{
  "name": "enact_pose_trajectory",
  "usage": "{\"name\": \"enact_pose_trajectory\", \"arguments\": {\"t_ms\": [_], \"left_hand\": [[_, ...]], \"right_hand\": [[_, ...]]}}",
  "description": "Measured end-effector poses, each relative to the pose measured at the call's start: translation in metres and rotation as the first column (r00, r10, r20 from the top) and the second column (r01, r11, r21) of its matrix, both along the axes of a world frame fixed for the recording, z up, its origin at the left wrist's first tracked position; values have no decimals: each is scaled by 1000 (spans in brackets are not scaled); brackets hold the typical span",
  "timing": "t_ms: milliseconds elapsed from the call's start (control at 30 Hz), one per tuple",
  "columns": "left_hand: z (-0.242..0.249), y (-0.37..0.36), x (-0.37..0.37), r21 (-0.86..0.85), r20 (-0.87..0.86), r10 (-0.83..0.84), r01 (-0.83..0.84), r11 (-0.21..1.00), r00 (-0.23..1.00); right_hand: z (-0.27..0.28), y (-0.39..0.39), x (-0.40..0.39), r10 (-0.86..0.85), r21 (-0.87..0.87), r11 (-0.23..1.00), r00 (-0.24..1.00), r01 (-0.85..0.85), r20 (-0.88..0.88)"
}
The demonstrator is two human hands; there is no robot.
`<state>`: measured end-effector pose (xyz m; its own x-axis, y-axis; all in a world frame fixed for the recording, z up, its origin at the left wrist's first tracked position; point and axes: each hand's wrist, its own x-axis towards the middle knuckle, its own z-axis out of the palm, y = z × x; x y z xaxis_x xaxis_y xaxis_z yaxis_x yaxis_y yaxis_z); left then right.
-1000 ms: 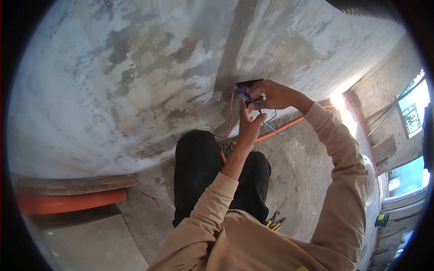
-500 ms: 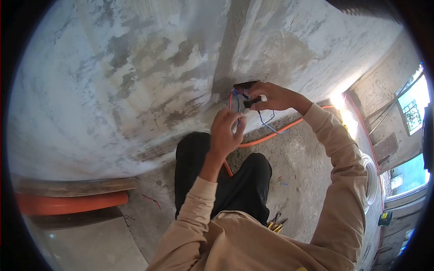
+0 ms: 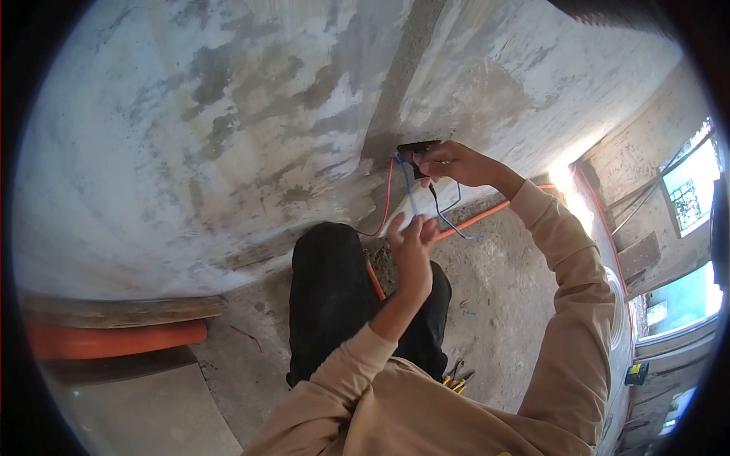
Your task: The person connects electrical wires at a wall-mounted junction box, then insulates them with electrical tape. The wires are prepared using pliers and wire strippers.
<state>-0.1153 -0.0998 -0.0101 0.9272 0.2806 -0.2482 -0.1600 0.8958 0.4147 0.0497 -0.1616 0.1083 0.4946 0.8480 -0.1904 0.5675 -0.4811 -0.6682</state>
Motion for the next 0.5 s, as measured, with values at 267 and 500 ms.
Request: {"name": "enact_pose_trajectory", "arguments": {"t_ms": [267, 500], "left_hand": [[42, 8, -8, 805, 558, -111, -503, 316, 823], [-4, 28, 55, 683, 392, -462, -589, -433, 795]], "right_hand": [[-5, 7, 1, -43, 32, 998, 990, 48, -134], [-4, 3, 10, -94, -11, 996, 986, 94, -137]]}}
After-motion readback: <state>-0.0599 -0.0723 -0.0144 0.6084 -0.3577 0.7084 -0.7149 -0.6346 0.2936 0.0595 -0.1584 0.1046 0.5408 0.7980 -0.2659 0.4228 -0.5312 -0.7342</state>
